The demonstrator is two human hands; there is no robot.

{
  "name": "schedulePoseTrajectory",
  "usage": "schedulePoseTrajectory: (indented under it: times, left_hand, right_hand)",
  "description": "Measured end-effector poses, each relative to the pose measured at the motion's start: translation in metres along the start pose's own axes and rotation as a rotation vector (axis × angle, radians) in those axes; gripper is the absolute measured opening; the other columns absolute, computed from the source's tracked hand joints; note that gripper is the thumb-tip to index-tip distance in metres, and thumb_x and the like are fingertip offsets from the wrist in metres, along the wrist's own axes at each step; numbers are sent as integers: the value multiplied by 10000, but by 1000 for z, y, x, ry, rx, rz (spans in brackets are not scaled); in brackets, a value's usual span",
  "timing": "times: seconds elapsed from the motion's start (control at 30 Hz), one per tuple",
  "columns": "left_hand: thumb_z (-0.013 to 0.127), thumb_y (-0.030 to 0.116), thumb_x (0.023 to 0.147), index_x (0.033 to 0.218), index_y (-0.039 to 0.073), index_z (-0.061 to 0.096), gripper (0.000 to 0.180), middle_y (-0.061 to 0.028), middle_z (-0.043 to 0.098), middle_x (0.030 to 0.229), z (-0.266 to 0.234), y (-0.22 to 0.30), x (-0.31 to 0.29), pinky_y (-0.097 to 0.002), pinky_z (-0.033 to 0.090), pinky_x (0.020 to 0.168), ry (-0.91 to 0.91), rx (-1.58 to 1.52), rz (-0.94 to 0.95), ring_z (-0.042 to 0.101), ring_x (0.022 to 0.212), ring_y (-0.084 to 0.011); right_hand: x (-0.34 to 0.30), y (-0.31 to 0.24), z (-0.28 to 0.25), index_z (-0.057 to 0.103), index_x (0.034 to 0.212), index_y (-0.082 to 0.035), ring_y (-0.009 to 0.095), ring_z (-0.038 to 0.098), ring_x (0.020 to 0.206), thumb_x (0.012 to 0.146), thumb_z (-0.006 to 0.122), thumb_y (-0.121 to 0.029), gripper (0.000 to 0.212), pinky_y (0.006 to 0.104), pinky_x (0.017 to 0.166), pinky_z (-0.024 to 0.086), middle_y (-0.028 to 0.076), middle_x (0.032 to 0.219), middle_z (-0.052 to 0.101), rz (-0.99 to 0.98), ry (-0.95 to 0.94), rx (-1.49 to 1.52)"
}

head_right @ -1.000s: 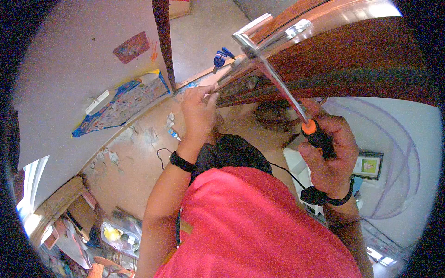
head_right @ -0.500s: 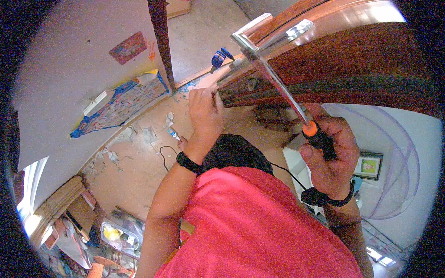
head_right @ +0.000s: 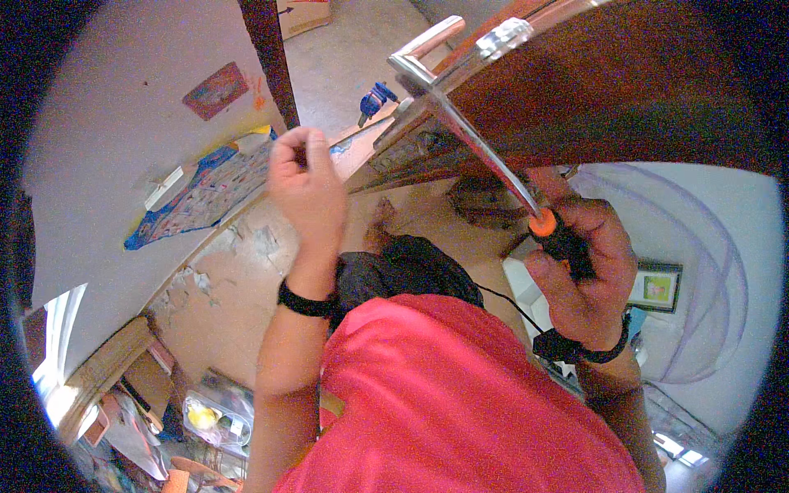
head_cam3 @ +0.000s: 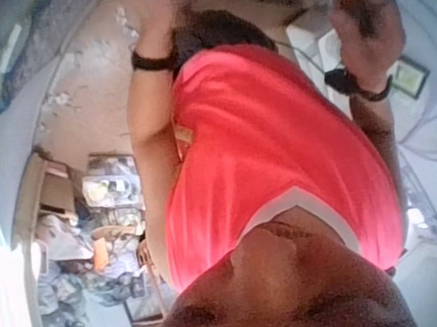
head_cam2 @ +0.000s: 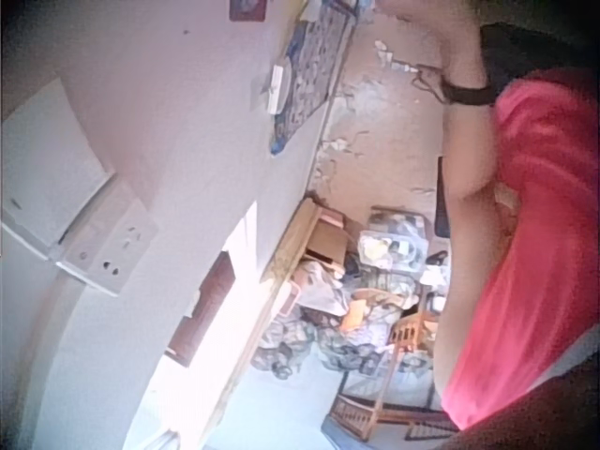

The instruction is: The person uses a screwdriver to tighten screws on a door frame and a door handle mechanism.

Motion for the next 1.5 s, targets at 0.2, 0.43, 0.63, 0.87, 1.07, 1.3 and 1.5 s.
schedulePoseTrajectory:
  times: [0.2, 0.43, 0.63, 0.87, 1.07, 1.3, 1.5]
  left_hand:
    - [682, 93, 817, 976, -2, 649, 188, -79, 672, 780, -44, -47, 6, -257, 477, 668, -194, 354, -78, 593, 684, -118]
    - [670, 133, 799, 953, 12, 674, 196, -140, 676, 774, -59, -95, -3, -331, 496, 656, -358, 647, -75, 649, 684, -239]
    - [678, 223, 807, 934, 36, 707, 228, -187, 667, 807, -38, -93, -8, -351, 507, 689, -409, 753, -14, 652, 740, -304]
    - [700, 153, 798, 916, 29, 725, 173, -140, 702, 847, 9, -58, -19, -297, 504, 686, -390, 208, -191, 661, 744, -196]
    - [688, 77, 800, 922, 41, 728, 133, -88, 689, 919, 15, -91, -20, -272, 481, 747, -423, 29, -153, 622, 814, -164]
    - [694, 29, 768, 894, 37, 726, 130, -97, 679, 879, 17, -76, -22, -295, 482, 763, -353, -23, 65, 608, 847, -212]
    - [685, 32, 776, 911, 50, 720, 140, -99, 654, 869, 18, -39, -24, -302, 492, 749, -334, 108, 317, 613, 839, -225]
  right_hand:
    - [-2, -5, 1, 482, 996, -44, 73, 439, 716, 828, 677, -194, 298, 193, 639, 359, 87, 946, 576, -59, 22, -9]
    - [-11, 0, -6, 503, 1035, -22, 109, 528, 876, 816, 730, -246, 387, 238, 740, 421, 186, 1279, 550, -21, 40, 25]
    - [-16, 4, -6, 530, 1010, -34, 69, 474, 733, 806, 712, -186, 312, 215, 654, 402, 80, 1110, 598, -10, 78, 10]
    - [-20, 5, -7, 536, 999, -41, 72, 474, 726, 799, 707, -159, 288, 217, 653, 400, 29, 969, 579, 7, 109, 11]
    - [-26, 8, -20, 543, 981, -40, 75, 480, 732, 804, 704, -151, 264, 211, 658, 400, 10, 906, 555, 25, 133, 15]
    - [-23, 18, -28, 540, 988, -51, 74, 482, 744, 807, 662, -84, 221, 211, 675, 404, -3, 885, 541, 11, 112, -56]
    - [-17, 22, -27, 538, 987, -52, 79, 494, 760, 807, 662, -86, 221, 217, 693, 416, 0, 910, 552, 24, 113, -17]
Point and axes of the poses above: each hand's wrist, its own x-axis towards the middle knuckle, its own z-axis out of the palm, y = z × x, the point moved 5 cm from there along x, towards the middle knuckle
